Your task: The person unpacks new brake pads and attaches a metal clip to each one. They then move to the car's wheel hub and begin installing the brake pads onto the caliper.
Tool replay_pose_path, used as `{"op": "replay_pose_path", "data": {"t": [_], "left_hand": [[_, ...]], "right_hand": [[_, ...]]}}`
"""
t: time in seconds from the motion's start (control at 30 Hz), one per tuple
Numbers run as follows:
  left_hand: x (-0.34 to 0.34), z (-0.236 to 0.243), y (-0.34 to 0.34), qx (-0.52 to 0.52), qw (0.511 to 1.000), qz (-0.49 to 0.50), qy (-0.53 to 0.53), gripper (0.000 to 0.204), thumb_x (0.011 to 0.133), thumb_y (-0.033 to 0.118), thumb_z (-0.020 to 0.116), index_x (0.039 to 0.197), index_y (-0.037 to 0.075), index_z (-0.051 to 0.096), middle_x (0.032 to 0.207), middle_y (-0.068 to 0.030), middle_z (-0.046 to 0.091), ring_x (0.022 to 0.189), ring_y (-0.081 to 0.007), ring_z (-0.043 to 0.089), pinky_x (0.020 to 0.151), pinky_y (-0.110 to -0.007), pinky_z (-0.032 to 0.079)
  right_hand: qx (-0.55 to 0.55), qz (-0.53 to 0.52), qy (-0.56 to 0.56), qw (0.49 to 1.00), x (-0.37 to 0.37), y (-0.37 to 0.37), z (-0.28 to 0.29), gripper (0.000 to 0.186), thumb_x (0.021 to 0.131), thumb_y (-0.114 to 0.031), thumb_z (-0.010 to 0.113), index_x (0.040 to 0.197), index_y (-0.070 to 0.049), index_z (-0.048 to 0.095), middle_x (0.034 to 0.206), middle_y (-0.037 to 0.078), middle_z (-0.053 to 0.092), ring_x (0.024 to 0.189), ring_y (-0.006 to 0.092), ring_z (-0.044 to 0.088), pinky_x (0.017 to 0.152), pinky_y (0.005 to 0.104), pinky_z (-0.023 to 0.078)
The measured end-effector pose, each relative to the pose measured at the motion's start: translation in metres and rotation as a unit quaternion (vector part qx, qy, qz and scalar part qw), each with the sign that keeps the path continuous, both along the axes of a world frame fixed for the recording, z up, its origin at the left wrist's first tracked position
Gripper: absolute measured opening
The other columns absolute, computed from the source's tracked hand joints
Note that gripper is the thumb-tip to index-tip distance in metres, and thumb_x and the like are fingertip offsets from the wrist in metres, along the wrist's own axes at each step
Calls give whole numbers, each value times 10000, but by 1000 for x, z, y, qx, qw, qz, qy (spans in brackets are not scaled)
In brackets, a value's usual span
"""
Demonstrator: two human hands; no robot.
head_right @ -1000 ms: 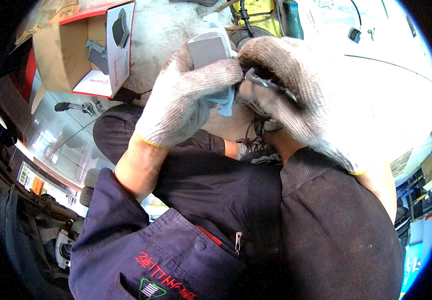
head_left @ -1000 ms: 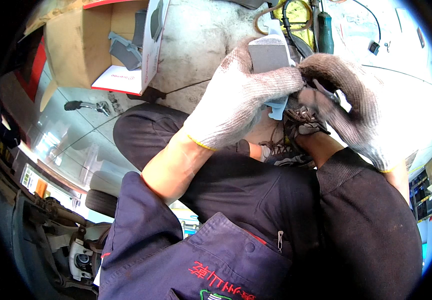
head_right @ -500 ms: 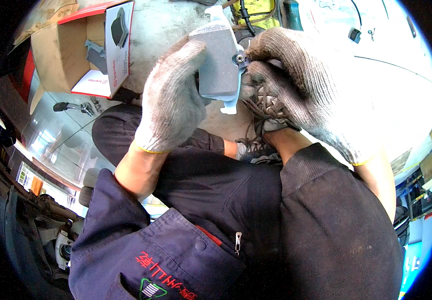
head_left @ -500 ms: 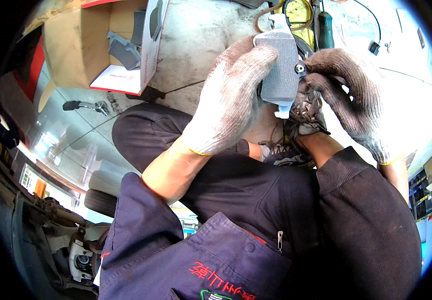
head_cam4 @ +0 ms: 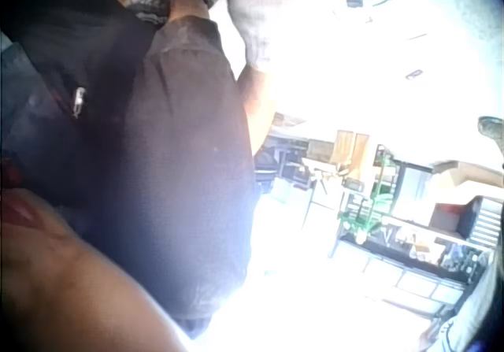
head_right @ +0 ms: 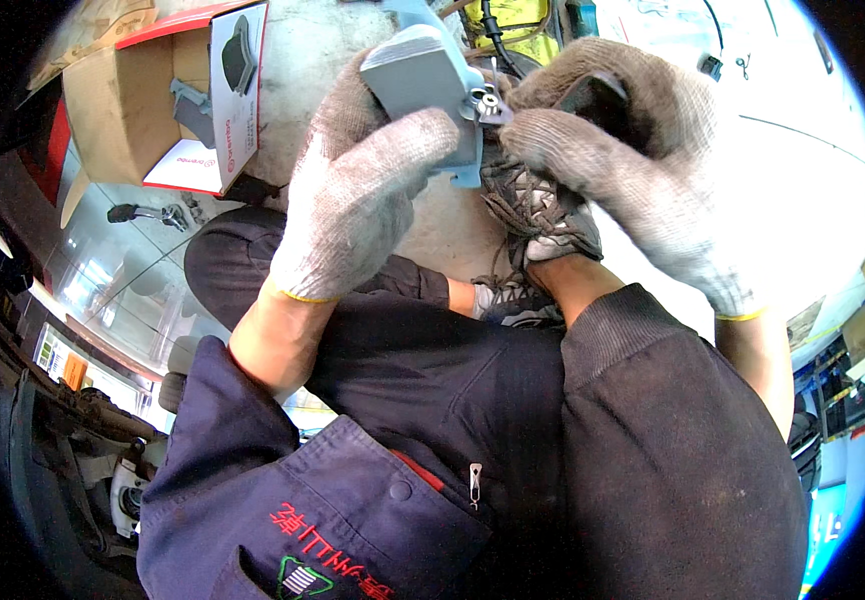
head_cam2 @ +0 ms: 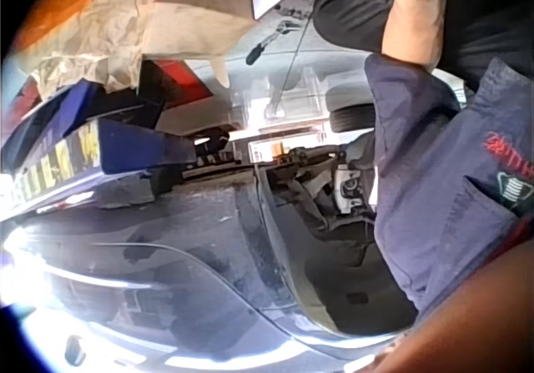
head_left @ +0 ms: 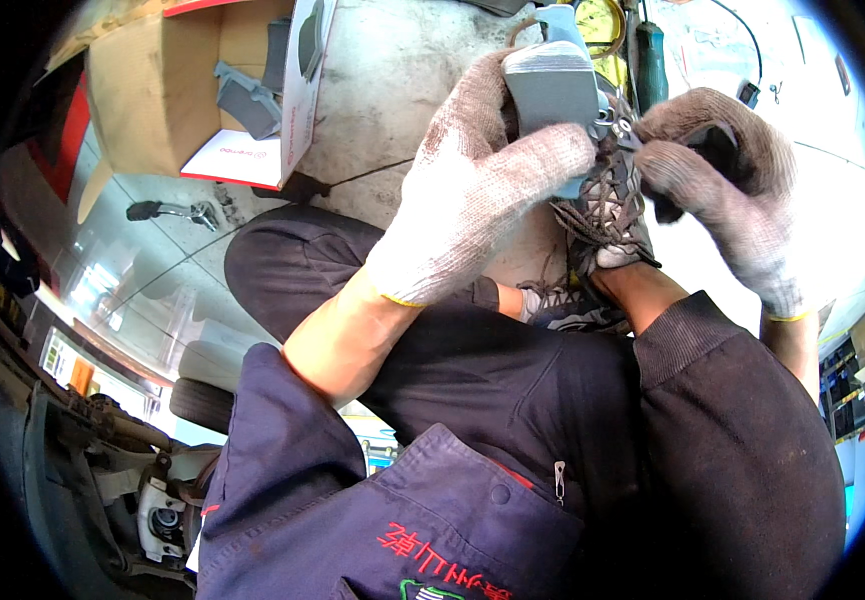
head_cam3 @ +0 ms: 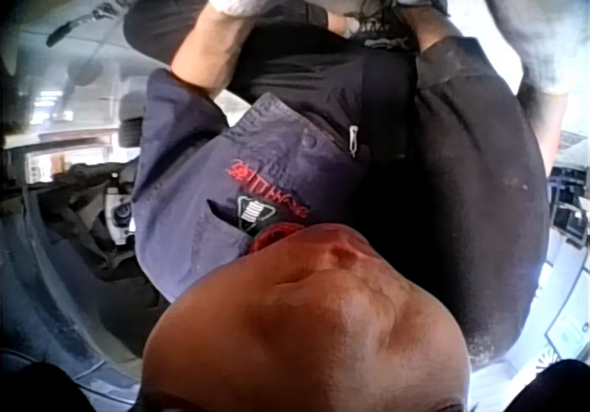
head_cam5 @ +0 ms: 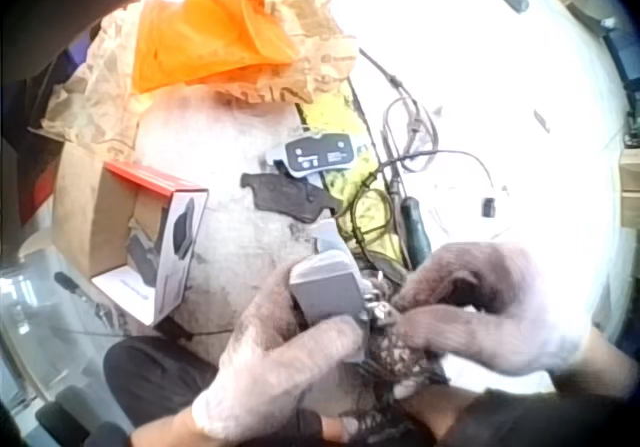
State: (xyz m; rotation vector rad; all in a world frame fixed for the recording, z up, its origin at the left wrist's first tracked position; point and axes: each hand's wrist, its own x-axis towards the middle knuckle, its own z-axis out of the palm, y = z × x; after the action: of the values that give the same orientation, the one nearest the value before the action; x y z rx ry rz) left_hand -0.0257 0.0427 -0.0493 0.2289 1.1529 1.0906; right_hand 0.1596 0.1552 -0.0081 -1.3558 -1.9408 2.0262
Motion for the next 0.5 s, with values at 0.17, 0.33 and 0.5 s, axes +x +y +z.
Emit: {"op": "replay_pose_path", "data": {"t": [0.17, 0.33, 0.5], "left_hand": [[2, 6, 10, 78, 997, -14, -1, 576, 792, 83, 714, 1294, -2, 445, 1100, -113, 633, 1016, -154, 600, 917, -313, 489], [-1, 8, -5, 74, 991, -53, 96, 665, 738, 112, 777, 1302, 10, 440, 1096, -114, 637, 1020, -154, 610, 905, -309, 501], [4, 6, 2, 82, 994, -45, 49, 708, 697, 105, 823, 1289, 23, 443, 1082, -116, 643, 998, -156, 626, 883, -301, 512]], "right_hand": [[-170, -55, -74, 981, 1, 15, 16, 337, 795, -145, 766, 1077, -3, 648, 848, 50, 683, 757, 121, 658, 680, 243, 545], [-248, -52, -84, 964, -4, 14, 4, 348, 796, -161, 758, 1081, 1, 640, 924, 77, 673, 819, 142, 652, 727, 264, 547], [-272, -75, -87, 955, 1, 16, 14, 414, 798, -190, 761, 1124, 10, 603, 975, 80, 652, 866, 153, 639, 761, 274, 539]]}}
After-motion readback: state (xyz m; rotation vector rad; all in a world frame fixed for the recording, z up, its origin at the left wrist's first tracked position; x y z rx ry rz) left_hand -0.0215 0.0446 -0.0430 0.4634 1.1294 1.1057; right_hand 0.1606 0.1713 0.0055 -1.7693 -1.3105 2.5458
